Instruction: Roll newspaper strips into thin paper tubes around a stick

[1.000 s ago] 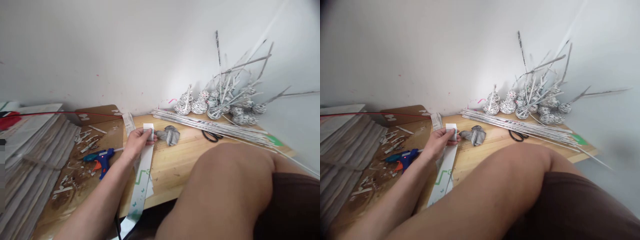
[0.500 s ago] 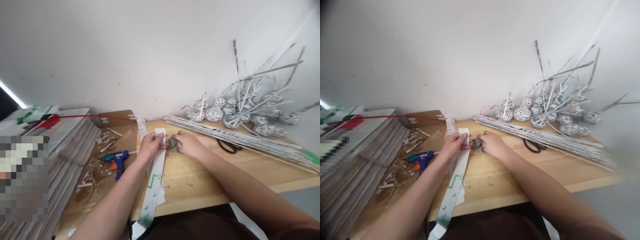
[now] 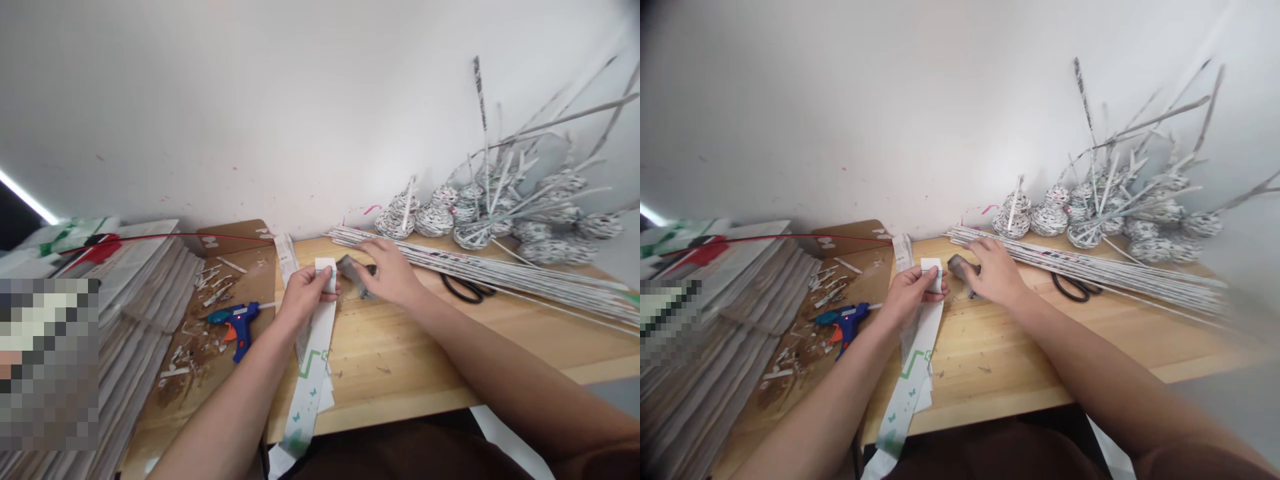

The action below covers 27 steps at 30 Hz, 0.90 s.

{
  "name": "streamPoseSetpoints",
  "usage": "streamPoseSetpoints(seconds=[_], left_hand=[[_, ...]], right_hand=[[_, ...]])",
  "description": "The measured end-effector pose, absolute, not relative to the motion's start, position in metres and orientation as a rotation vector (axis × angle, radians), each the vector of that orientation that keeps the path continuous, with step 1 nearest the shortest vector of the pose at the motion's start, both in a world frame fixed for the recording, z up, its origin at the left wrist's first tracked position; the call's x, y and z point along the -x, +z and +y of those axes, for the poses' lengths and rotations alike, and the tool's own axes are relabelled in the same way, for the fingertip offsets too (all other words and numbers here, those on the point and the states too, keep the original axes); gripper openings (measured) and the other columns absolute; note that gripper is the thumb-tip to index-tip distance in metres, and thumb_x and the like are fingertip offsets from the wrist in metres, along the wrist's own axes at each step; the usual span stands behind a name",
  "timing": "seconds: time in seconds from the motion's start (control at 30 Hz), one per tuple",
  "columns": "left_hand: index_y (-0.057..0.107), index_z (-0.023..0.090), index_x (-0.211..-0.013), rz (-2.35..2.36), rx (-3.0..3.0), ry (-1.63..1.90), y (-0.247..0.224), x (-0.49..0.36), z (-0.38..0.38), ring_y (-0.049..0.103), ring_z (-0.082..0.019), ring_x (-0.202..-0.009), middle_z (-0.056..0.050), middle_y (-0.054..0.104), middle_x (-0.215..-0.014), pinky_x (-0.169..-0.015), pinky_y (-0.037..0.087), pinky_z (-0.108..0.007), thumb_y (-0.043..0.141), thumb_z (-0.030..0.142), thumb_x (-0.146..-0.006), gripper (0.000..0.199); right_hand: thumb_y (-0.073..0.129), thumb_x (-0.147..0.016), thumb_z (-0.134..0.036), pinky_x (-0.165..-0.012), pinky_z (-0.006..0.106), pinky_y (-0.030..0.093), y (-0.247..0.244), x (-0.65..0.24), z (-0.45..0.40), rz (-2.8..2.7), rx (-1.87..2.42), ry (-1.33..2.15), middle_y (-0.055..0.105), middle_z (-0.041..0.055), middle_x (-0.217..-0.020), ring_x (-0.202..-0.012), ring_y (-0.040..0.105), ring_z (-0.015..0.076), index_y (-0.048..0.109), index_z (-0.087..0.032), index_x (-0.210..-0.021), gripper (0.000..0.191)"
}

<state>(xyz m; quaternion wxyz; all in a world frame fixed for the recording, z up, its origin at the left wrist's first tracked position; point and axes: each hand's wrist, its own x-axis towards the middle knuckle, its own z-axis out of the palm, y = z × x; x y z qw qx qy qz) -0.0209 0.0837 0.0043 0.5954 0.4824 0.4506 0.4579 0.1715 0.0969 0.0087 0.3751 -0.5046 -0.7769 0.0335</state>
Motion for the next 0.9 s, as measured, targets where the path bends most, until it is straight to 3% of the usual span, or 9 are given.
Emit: streamPoseSetpoints(seconds=[0.1, 0.27, 0.37, 0.53, 0.77, 0.83, 0.9], left_hand=[[0.068, 0.012, -0.088, 1.011, -1.179, 1.007, 0.004, 0.021, 0.082, 0.067, -0.016, -0.064, -0.008, 0.071, -0.071, -0.058, 0.054, -0.025, 0.068, 0.051, -0.076, 0.04], [0.07, 0.013, -0.092, 1.005, -1.251, 0.974, 0.006, 0.019, 0.078, 0.068, -0.018, -0.066, -0.008, 0.071, -0.072, -0.059, 0.055, -0.026, 0.068, 0.052, -0.075, 0.043], [0.071, 0.013, -0.091, 1.027, -1.288, 0.978, 0.009, 0.017, 0.076, 0.067, -0.019, -0.065, -0.007, 0.071, -0.07, -0.058, 0.054, -0.027, 0.068, 0.052, -0.074, 0.043], [0.071, 0.013, -0.093, 1.042, -1.334, 0.994, 0.012, 0.016, 0.074, 0.067, -0.019, -0.067, -0.007, 0.071, -0.071, -0.06, 0.055, -0.028, 0.066, 0.05, -0.077, 0.041], [0.069, 0.014, -0.082, 1.063, -1.297, 1.064, 0.011, 0.018, 0.076, 0.068, -0.019, -0.066, -0.007, 0.071, -0.072, -0.058, 0.055, -0.027, 0.068, 0.052, -0.075, 0.039], [0.069, 0.014, -0.084, 1.069, -1.302, 1.059, 0.01, 0.018, 0.077, 0.067, -0.018, -0.065, -0.007, 0.071, -0.071, -0.058, 0.055, -0.027, 0.067, 0.052, -0.075, 0.04], [0.069, 0.014, -0.087, 1.077, -1.314, 1.05, 0.009, 0.018, 0.077, 0.067, -0.018, -0.064, -0.006, 0.071, -0.07, -0.057, 0.055, -0.027, 0.066, 0.052, -0.077, 0.04]], right_hand=[[0.048, -0.093, -0.03, -0.091, 0.039, 0.047, 0.014, -0.169, 0.097, -1.877, 1.095, 0.453, 0.07, 0.0095, -0.102, -0.1, 0.063, 0.0228, 0.07, -0.019, -0.098, 0.025], [0.054, -0.09, -0.032, -0.086, 0.036, 0.053, 0.023, -0.165, 0.093, -1.799, 1.038, 1.066, 0.072, 0.0065, -0.103, -0.097, 0.067, 0.0202, 0.07, -0.02, -0.107, 0.026], [0.057, -0.088, -0.037, -0.078, 0.034, 0.056, 0.028, -0.162, 0.088, -1.818, 0.998, 1.126, 0.073, 0.0057, -0.092, -0.086, 0.068, 0.0198, 0.073, -0.018, -0.096, 0.026], [0.056, -0.088, -0.039, -0.067, 0.028, 0.056, 0.028, -0.16, 0.086, -1.734, 1.015, 1.1, 0.072, 0.0065, -0.095, -0.078, 0.068, 0.0166, 0.071, -0.018, -0.097, 0.028], [0.048, -0.093, -0.039, -0.047, 0.022, 0.049, 0.009, -0.167, 0.096, -1.961, 1.234, 1.274, 0.068, 0.0051, -0.07, -0.057, 0.063, 0.0136, 0.067, -0.017, -0.08, 0.032], [0.048, -0.093, -0.034, -0.057, 0.026, 0.054, 0.002, -0.166, 0.099, -2.022, 1.231, 1.162, 0.071, 0.0057, -0.08, -0.067, 0.067, 0.016, 0.069, -0.019, -0.091, 0.026], [0.049, -0.092, -0.026, -0.082, 0.034, 0.054, -0.001, -0.165, 0.102, -1.99, 1.177, 0.973, 0.071, 0.0059, -0.102, -0.094, 0.067, 0.0196, 0.068, -0.023, -0.105, 0.024]])
